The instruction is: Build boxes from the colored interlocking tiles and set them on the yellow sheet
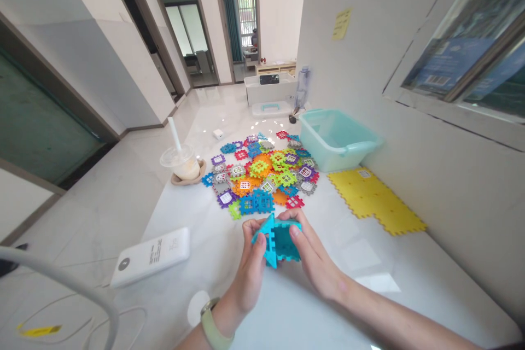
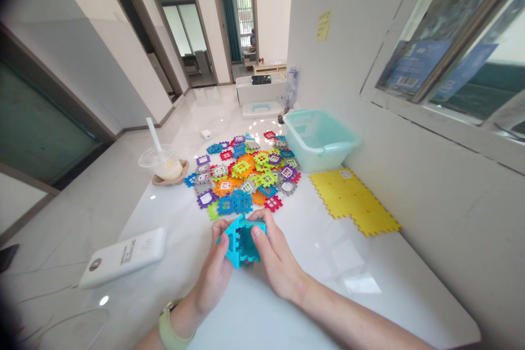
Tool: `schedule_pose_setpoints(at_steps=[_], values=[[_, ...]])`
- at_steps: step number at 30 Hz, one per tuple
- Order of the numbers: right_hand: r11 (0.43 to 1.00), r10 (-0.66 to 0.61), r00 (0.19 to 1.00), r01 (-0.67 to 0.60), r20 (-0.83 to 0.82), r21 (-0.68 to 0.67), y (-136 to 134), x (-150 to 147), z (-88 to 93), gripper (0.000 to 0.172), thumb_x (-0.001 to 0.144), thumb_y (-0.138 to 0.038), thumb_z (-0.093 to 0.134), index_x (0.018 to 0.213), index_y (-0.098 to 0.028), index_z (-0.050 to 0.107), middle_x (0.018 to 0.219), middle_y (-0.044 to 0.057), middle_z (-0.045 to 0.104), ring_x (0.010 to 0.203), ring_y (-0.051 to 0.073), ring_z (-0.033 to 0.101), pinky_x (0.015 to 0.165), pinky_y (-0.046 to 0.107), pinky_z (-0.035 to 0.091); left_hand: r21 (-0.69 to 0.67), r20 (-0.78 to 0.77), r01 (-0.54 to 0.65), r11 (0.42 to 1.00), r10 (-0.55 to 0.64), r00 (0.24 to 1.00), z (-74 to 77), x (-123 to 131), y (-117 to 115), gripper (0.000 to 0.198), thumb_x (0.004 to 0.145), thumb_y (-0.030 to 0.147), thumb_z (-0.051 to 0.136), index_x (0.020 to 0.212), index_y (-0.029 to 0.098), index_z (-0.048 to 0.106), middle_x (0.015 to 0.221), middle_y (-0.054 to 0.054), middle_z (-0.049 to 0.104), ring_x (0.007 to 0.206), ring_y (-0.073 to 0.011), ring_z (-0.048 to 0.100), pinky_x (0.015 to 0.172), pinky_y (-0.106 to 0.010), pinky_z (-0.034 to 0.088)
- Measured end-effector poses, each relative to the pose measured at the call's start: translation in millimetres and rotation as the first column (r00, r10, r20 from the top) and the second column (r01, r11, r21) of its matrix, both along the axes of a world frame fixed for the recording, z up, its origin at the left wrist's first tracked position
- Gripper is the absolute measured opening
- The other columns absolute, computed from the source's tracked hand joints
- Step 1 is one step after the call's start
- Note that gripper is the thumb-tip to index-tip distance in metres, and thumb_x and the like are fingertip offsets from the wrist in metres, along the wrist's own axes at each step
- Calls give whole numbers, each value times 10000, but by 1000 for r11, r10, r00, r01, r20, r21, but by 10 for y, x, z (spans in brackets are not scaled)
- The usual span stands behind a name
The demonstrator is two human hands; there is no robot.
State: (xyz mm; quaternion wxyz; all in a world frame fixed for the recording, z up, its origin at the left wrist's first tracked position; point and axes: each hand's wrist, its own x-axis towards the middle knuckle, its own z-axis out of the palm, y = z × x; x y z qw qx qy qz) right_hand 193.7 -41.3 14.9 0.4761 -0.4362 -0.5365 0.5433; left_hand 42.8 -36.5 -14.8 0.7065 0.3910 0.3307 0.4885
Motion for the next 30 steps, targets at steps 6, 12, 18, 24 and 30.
schedule_pose_setpoints(at_steps=[6,12,18,24,30], values=[[996,32,990,-43,140,77,54,88,36,423,983,-618,339,1150,-244,442,1084,70,594,941,217,557,839,372,493,-31,83,4,1000,-1,997,79,0,73,316,939,508,590,1073,240,489,1130,-49,569,1071,-234,580,855,-319,483],[991,88,961,-111,262,75,207,232,27,346,963,-503,488,1178,-232,505,1127,70,619,995,230,573,874,374,485,-50,-36,-41,998,39,999,172,-206,281,355,851,488,715,1018,255,506,960,-1,631,882,-178,609,769,-277,477],[975,197,963,-212,183,72,258,227,-81,290,912,-349,606,1155,-213,524,1096,65,633,987,214,593,847,365,504,-128,-28,-53,990,50,998,259,-311,403,409,819,547,711,1019,224,560,927,-8,667,846,-191,611,728,-282,464],[983,176,964,-184,200,20,289,147,-158,203,895,-279,572,1081,-208,533,1093,61,620,911,182,613,710,297,525,-202,-16,-16,979,13,1000,237,-286,424,414,824,515,712,1087,210,613,1009,-30,674,898,-203,624,718,-276,462],[972,61,828,-176,557,156,336,165,-199,58,876,-203,522,863,-194,577,751,-7,621,667,141,548,619,265,432,-251,14,-17,968,21,1000,230,-321,457,381,791,498,745,1014,204,647,905,-15,677,782,-170,594,675,-263,447]])
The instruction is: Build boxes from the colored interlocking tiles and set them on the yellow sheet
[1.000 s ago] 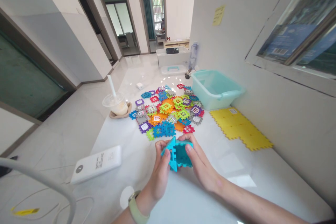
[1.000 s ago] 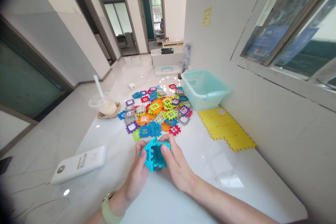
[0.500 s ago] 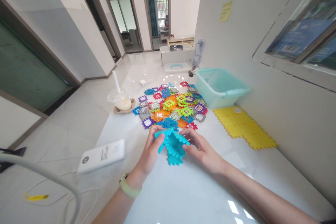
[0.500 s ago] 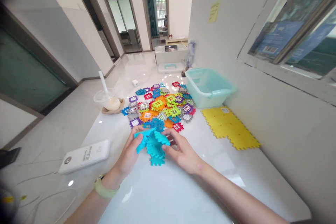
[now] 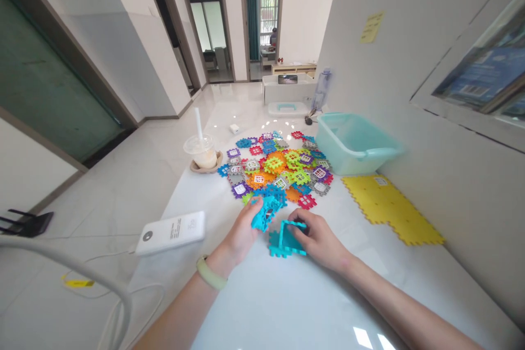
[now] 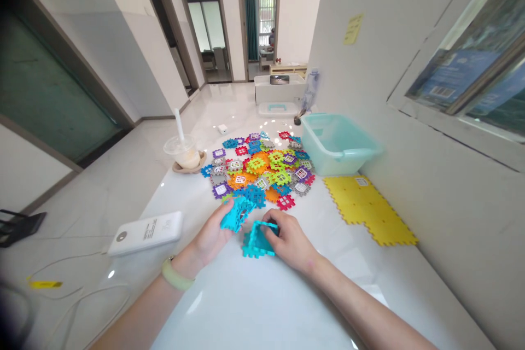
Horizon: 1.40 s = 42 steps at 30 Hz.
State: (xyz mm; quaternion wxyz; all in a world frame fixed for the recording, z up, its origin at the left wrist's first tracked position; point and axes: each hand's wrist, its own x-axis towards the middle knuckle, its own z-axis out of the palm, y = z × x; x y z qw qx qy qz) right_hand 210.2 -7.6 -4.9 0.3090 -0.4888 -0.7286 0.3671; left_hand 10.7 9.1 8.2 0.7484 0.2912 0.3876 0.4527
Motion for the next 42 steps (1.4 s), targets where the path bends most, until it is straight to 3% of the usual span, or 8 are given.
schedule_pose_setpoints(at_steps=[7,16,25,31,33,35,39,42], values=[[994,-61,984,45,169,100,60,142,51,97,788,-150,515,730,-212,469,651,-35,544,601,132,485,566,255,364,60,-33,-60,996,62,998,46,-50,13,344,737,412,799,949,218,611,843,23,641,775,-147,596,658,-228,437],[992,-11,980,-15,199,129,21,169,66,475,697,-55,434,1142,-203,513,1037,60,680,908,218,641,817,351,478,81,-72,-131,988,137,988,80,-60,25,331,730,398,781,944,229,594,873,14,654,761,-145,582,633,-234,421],[968,-49,961,-22,273,251,86,276,79,326,920,-250,472,1237,-199,529,1163,122,634,1049,271,618,910,442,497,63,-95,-140,988,145,985,0,-101,61,310,763,430,748,990,262,619,926,39,661,823,-135,590,676,-235,418],[848,13,957,-165,291,504,-93,209,284,221,915,-232,503,1091,-207,634,1014,130,674,909,276,624,794,427,514,80,-83,-146,986,153,985,-15,-96,84,312,752,429,747,940,235,591,856,20,646,749,-142,568,624,-237,396],[830,172,911,-339,375,443,-217,83,286,225,934,-189,451,1036,-211,650,894,107,691,763,236,641,664,362,515,89,-94,-151,985,159,983,-25,-89,86,313,764,435,736,937,230,574,838,16,638,740,-142,566,622,-236,397],[824,274,832,-462,483,327,-334,-59,243,276,951,-178,409,1097,-192,643,986,128,710,735,229,670,615,349,517,102,-103,-148,984,158,982,-29,-80,87,313,783,449,710,945,228,558,822,16,625,737,-142,562,635,-237,404],[858,258,737,-472,625,203,-437,-224,176,391,913,-122,410,1276,-133,553,1393,216,548,852,279,716,655,384,550,199,-216,-117,973,160,963,-2,-106,101,276,822,450,631,937,223,525,777,23,568,705,-145,530,626,-244,390],[848,389,707,-525,590,70,-420,-201,250,356,889,-133,458,1214,-219,576,1356,118,576,852,240,713,692,352,556,371,-497,36,928,166,852,30,-208,133,180,805,339,633,886,216,529,770,29,535,704,-154,503,641,-259,383]])
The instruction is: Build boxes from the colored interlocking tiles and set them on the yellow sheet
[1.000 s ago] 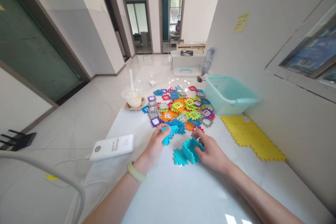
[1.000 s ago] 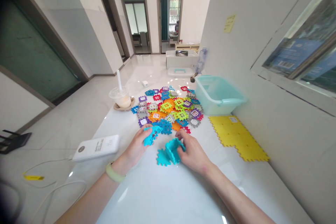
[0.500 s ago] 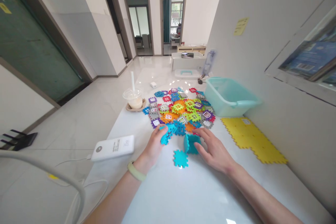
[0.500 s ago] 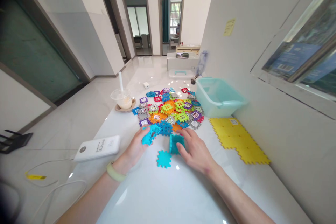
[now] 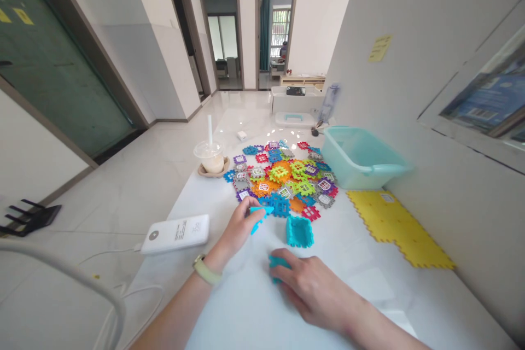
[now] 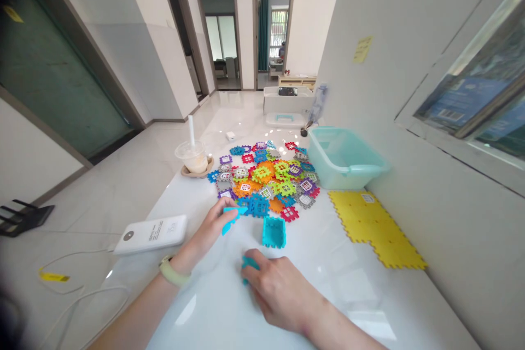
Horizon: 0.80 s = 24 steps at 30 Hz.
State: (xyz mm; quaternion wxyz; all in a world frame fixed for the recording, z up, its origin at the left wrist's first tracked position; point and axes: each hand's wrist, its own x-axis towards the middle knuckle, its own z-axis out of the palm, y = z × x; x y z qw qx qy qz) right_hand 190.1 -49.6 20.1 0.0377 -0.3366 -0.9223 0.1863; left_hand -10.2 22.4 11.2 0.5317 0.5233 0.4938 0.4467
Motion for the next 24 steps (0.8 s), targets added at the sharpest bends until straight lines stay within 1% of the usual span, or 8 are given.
schedule_pose_setpoints(at_steps=[2,4,8,11,13,17,21,24], values=[[996,21,1000,-23,-16,-87,15,44,76,335,891,-194,507,1214,-256,568,1344,81,566,874,227,704,728,345,556,169,-367,84,982,-17,930,15,-90,22,140,761,224,624,868,214,535,837,18,545,781,-178,520,709,-285,402],[992,14,1000,-16,-14,-123,20,81,131,400,890,-227,535,1288,-261,524,1366,90,538,923,237,695,762,352,548,258,-652,207,944,11,758,27,-158,29,173,710,143,599,854,214,532,904,1,550,869,-207,531,775,-318,416],[987,-10,999,16,38,-162,14,125,161,483,860,-208,590,1334,-231,499,1273,104,575,864,239,688,721,343,520,287,-842,361,887,54,537,68,-119,-52,235,697,147,644,911,213,570,1070,-62,572,1062,-292,507,894,-425,432],[974,-35,997,49,66,-222,23,205,185,424,789,-219,715,1195,-216,594,1156,88,621,801,234,677,668,318,480,344,-831,486,803,21,555,87,60,-178,438,749,149,668,1164,242,562,1336,-85,508,1253,-317,427,1037,-495,380],[956,-29,1000,25,-8,-294,48,307,223,225,811,-218,726,1022,-230,650,1014,39,665,809,214,668,664,283,451,344,-819,567,748,-56,571,71,198,-246,575,791,98,631,1320,267,483,1464,-74,425,1335,-287,384,1116,-480,338],[910,-176,948,53,-267,-411,150,583,309,62,936,-283,613,933,-227,640,729,-23,636,667,137,585,600,236,394,340,-827,588,734,-65,559,2,389,-247,626,842,107,629,1408,270,419,1551,-95,333,1391,-301,343,1120,-497,354],[839,-451,767,190,-456,-510,267,816,330,192,963,-403,563,1006,-217,579,680,-28,578,555,108,473,499,217,365,312,-827,612,727,-110,552,11,424,-174,393,821,147,695,1192,227,591,1316,-104,561,1279,-328,459,1042,-523,414],[783,-574,549,150,-608,-604,313,886,312,235,951,-435,582,1062,-232,543,749,-14,595,562,98,504,466,187,413,349,-674,509,787,-168,720,97,402,-195,356,811,189,723,1146,223,606,1222,-91,577,1177,-297,534,1026,-485,437]])
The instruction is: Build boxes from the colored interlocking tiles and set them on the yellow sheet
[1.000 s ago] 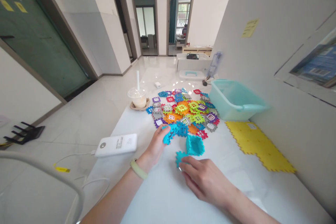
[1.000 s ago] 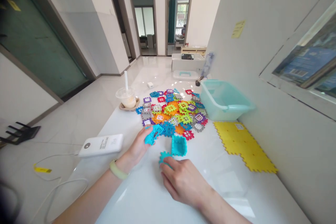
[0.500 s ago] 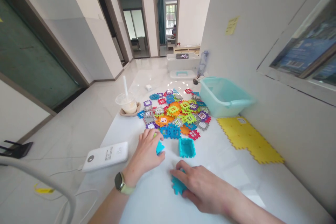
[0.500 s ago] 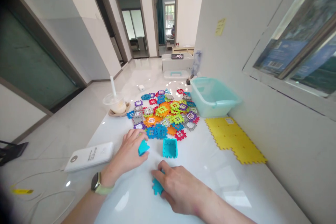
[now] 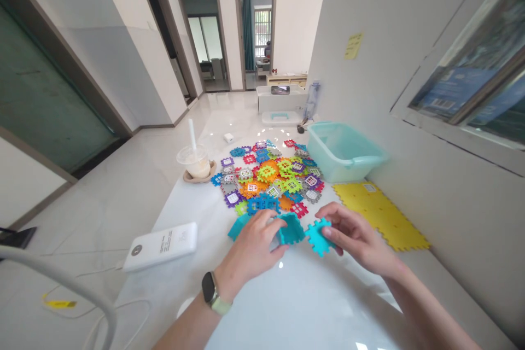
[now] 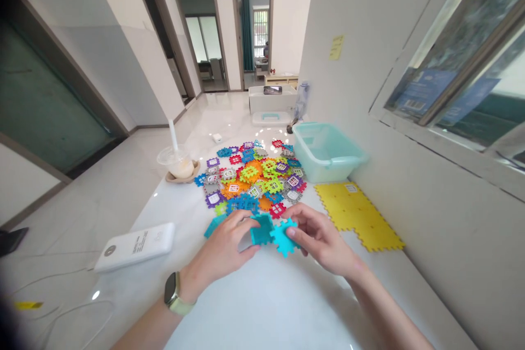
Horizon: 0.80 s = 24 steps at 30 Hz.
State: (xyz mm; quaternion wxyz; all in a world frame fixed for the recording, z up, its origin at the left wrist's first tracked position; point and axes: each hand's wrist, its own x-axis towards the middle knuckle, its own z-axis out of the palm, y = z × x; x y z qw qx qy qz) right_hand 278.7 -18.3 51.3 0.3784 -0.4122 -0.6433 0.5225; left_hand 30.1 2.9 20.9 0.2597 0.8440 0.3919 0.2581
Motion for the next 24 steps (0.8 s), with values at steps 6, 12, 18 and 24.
schedule_pose_setpoints(at_steps=[6,12,18,24], values=[[993,-114,951,96,-286,-75,-30,-173,-64,284,872,-419,707,1028,-227,567,685,-26,603,459,54,498,367,116,336,-638,616,203,743,333,714,88,3,-137,438,888,475,632,1230,241,491,1099,-72,574,983,-230,597,757,-341,555],[995,-102,962,103,-252,-11,-88,-384,-150,309,850,-343,739,1123,-248,629,768,4,600,561,105,601,387,152,451,-738,615,304,603,415,671,-43,30,-195,503,889,526,637,1316,292,510,1154,-70,585,995,-205,582,707,-263,485],[977,-60,996,71,-61,203,-59,-400,-173,308,844,-301,747,1144,-283,681,1097,54,534,602,58,549,504,208,504,-726,688,512,460,481,544,-86,75,-242,795,874,503,685,1529,390,248,1226,-69,589,961,-195,617,820,-357,502],[957,-73,987,29,141,289,-79,-431,-213,273,885,-316,686,1150,-258,652,1091,65,534,671,98,589,569,244,530,-687,724,574,445,484,492,-119,54,-220,781,923,545,603,1553,325,196,1262,-91,620,1000,-195,615,878,-341,463]])
